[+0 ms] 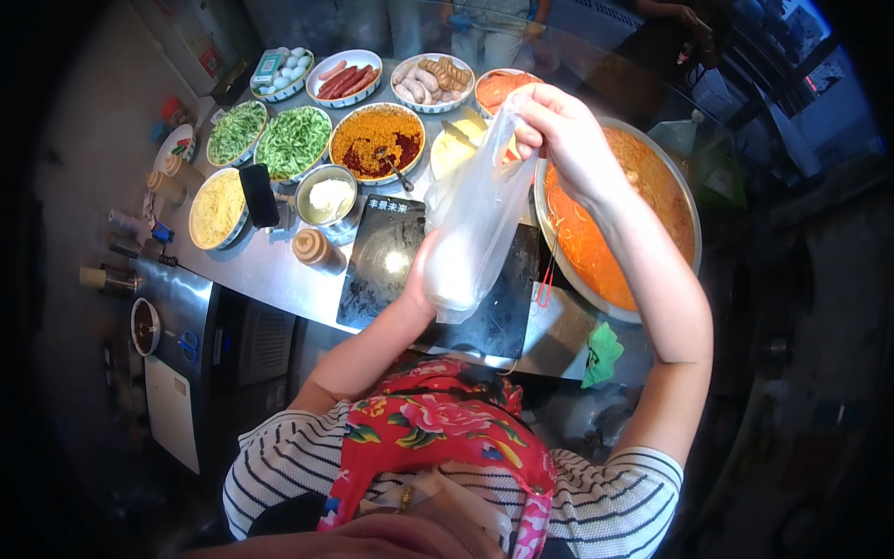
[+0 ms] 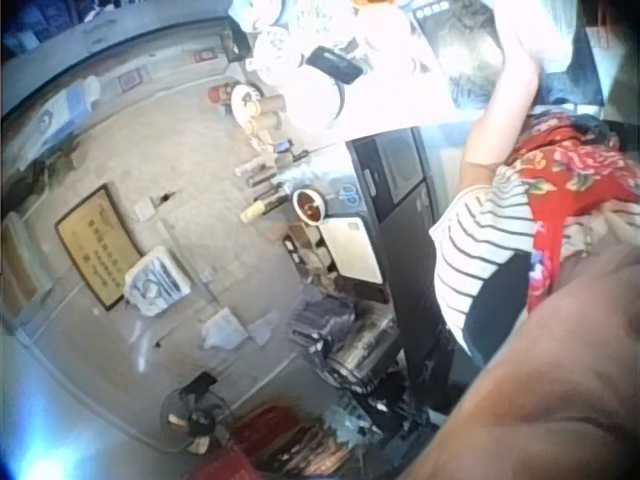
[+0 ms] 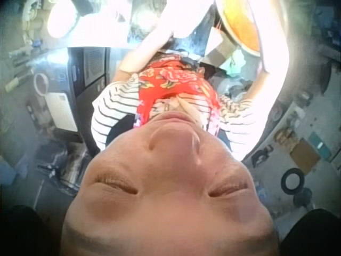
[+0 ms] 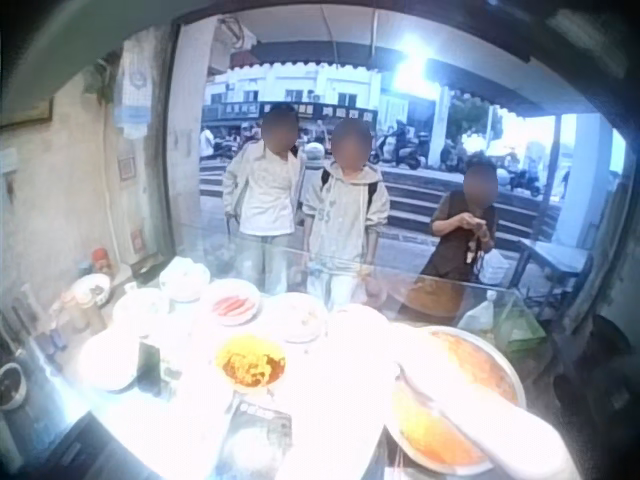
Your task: The person assembles two food wraps at a street food stall. They place shredded vegetables and sauce onto a thin sheet, roll it into a cylinder, and place it in a plastic bag. Then they spread a dark paste on a paper, add shredded vegetables and sauce, roll it, and cut it with scissors.
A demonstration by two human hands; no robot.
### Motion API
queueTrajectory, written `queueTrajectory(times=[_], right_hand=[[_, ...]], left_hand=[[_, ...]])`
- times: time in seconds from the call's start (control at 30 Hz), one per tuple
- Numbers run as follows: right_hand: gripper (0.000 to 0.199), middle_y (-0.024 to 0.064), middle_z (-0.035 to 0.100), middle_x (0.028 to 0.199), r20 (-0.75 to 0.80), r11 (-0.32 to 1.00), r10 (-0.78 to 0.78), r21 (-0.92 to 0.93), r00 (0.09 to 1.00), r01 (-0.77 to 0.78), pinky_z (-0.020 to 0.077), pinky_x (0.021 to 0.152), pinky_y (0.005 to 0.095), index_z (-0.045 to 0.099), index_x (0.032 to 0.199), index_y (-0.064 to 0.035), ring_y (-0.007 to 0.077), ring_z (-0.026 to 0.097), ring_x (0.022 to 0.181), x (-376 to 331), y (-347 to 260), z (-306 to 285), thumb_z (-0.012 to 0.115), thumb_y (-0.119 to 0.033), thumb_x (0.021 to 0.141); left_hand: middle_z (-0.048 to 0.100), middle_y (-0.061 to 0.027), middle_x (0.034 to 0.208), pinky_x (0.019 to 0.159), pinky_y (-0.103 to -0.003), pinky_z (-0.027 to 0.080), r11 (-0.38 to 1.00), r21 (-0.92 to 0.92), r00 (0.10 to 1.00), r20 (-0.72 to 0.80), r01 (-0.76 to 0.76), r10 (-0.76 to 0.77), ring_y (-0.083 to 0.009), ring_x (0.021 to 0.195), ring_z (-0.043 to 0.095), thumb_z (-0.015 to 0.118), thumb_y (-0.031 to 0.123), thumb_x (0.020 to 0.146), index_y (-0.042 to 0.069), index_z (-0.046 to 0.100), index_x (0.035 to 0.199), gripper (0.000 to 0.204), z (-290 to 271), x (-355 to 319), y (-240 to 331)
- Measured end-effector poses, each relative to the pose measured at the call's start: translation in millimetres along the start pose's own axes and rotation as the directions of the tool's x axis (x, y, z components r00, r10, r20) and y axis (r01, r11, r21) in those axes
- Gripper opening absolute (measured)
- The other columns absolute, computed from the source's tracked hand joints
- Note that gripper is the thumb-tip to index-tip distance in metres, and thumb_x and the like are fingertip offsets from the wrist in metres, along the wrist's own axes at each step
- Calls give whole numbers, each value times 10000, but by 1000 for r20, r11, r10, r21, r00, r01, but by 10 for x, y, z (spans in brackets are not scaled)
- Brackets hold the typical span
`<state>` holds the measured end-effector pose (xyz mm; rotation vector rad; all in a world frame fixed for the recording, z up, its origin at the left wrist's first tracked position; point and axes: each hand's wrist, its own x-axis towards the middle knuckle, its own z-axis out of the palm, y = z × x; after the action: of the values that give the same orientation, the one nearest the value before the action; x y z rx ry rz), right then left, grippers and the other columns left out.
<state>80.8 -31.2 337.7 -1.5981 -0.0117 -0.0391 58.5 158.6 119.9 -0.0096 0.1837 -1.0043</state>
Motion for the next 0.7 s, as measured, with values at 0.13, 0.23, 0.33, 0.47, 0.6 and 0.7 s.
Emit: queueTrajectory(times=[0.13,0.23,0.33,0.47,0.6,0.7], right_hand=[[177,-76,448,646,-36,966,-41,-258,998,31,349,509,179,605,1095,-59,21,411,525,614,-306,-78,478,-91,977],[197,-68,451,672,-106,960,-145,-254,984,114,316,496,170,617,1113,-63,20,363,534,1193,-478,-148,460,-104,1001],[215,-55,477,672,-85,986,-73,-158,994,59,270,477,210,630,1095,-54,36,308,523,1746,-547,-181,461,-120,981],[222,-44,526,648,-112,976,25,-212,993,-48,255,466,223,655,1044,-68,44,325,513,2358,-441,-186,475,-124,927],[202,-32,577,735,-198,971,-45,-240,979,-4,265,482,211,641,1047,-62,44,356,538,2949,-338,-277,506,-131,914],[202,-21,605,804,-268,948,-112,-317,957,22,277,482,216,639,1068,-79,50,387,577,3378,-214,-313,527,-142,913]], left_hand=[[674,-104,1198,934,-424,546,999,48,978,210,-25,15,-257,1060,666,534,350,1003,48,553,1335,450,69,430,327],[638,-100,1240,965,-403,519,992,49,980,169,-116,106,-245,1117,629,578,334,995,50,533,1340,450,208,669,617],[624,-104,1216,957,-375,507,979,191,996,-32,-75,83,-232,1090,617,575,269,990,42,490,1359,442,123,427,800],[611,-65,1083,818,-314,510,979,197,998,-42,48,-41,-163,959,590,539,184,1004,55,512,1342,363,-445,-630,832],[632,-65,970,732,-314,497,995,97,963,-265,-17,42,-181,850,589,540,195,1006,59,553,1320,343,-1220,-1898,682],[633,-36,907,726,-304,511,994,26,910,-400,-109,111,-168,828,607,539,182,1013,69,571,1278,289,-1801,-2779,518]])
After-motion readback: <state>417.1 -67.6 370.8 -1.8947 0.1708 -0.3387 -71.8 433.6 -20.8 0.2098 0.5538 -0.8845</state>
